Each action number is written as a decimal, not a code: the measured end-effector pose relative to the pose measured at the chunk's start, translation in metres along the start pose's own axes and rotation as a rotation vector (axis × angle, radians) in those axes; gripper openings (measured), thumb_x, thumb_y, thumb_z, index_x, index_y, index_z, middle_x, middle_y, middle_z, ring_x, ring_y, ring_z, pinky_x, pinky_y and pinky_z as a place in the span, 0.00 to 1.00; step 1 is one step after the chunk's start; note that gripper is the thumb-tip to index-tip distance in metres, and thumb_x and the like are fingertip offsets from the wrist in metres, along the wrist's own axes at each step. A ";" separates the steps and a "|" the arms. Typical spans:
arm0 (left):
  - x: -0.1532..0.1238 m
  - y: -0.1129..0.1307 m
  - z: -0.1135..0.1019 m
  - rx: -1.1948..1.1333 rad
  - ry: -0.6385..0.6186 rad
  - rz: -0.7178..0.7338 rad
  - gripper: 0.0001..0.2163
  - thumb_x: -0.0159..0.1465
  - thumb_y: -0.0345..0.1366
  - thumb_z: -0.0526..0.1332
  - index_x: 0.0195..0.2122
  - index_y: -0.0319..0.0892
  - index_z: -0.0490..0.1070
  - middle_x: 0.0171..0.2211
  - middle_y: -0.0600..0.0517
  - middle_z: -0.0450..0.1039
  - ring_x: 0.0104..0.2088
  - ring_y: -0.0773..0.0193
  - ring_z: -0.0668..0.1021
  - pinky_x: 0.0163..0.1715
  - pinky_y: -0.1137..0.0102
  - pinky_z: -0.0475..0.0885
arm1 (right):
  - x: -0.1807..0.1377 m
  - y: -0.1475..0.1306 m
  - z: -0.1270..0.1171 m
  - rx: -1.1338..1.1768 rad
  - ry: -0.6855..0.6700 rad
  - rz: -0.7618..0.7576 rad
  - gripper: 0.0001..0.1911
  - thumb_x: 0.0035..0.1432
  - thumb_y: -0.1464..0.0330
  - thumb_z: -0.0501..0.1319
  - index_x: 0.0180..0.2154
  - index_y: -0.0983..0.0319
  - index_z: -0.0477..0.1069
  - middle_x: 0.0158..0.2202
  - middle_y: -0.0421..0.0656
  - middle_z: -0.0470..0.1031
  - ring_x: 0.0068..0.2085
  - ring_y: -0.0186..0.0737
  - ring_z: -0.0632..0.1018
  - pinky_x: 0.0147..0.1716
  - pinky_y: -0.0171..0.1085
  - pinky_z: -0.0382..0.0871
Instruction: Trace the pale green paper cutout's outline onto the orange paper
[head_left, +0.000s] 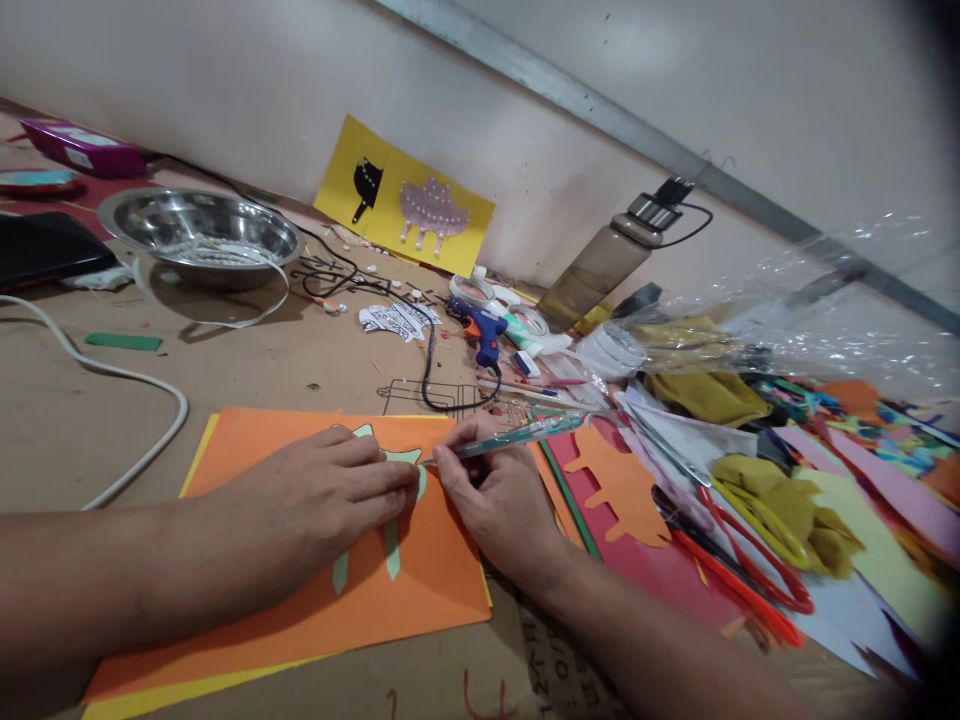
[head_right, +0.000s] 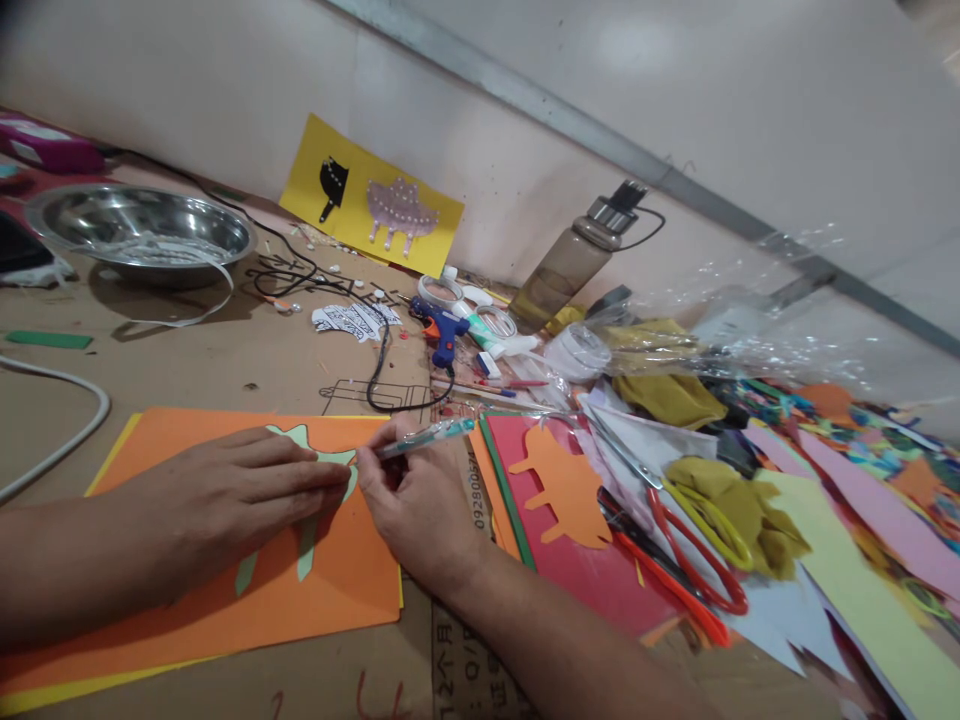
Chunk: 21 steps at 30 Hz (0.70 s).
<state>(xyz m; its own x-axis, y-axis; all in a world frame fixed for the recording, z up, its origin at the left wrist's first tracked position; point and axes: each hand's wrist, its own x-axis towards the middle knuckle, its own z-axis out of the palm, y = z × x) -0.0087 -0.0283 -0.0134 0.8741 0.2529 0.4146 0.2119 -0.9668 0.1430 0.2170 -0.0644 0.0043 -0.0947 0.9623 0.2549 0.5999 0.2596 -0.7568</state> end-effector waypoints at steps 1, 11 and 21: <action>0.000 0.000 0.000 0.000 0.001 0.001 0.15 0.64 0.23 0.61 0.51 0.41 0.74 0.52 0.48 0.83 0.44 0.56 0.79 0.44 0.62 0.71 | 0.000 0.000 0.000 -0.007 -0.001 -0.008 0.08 0.64 0.66 0.59 0.30 0.56 0.65 0.23 0.37 0.72 0.24 0.36 0.73 0.25 0.34 0.65; 0.002 -0.001 -0.001 0.001 -0.015 0.004 0.17 0.63 0.23 0.62 0.53 0.39 0.74 0.55 0.48 0.82 0.44 0.57 0.78 0.45 0.63 0.70 | 0.001 0.000 0.001 -0.030 0.021 -0.049 0.08 0.63 0.67 0.58 0.30 0.56 0.65 0.22 0.36 0.72 0.23 0.35 0.74 0.25 0.33 0.65; 0.002 0.001 -0.003 -0.001 0.021 0.004 0.15 0.63 0.22 0.61 0.49 0.40 0.75 0.54 0.50 0.82 0.43 0.57 0.77 0.43 0.62 0.69 | 0.000 0.000 0.001 0.040 0.030 -0.015 0.08 0.64 0.66 0.58 0.30 0.56 0.64 0.21 0.34 0.70 0.21 0.33 0.72 0.21 0.32 0.62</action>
<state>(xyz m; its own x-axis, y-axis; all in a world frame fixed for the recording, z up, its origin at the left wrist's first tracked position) -0.0076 -0.0285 -0.0096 0.8656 0.2494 0.4343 0.2078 -0.9679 0.1418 0.2162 -0.0638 0.0035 -0.0787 0.9556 0.2839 0.5661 0.2773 -0.7763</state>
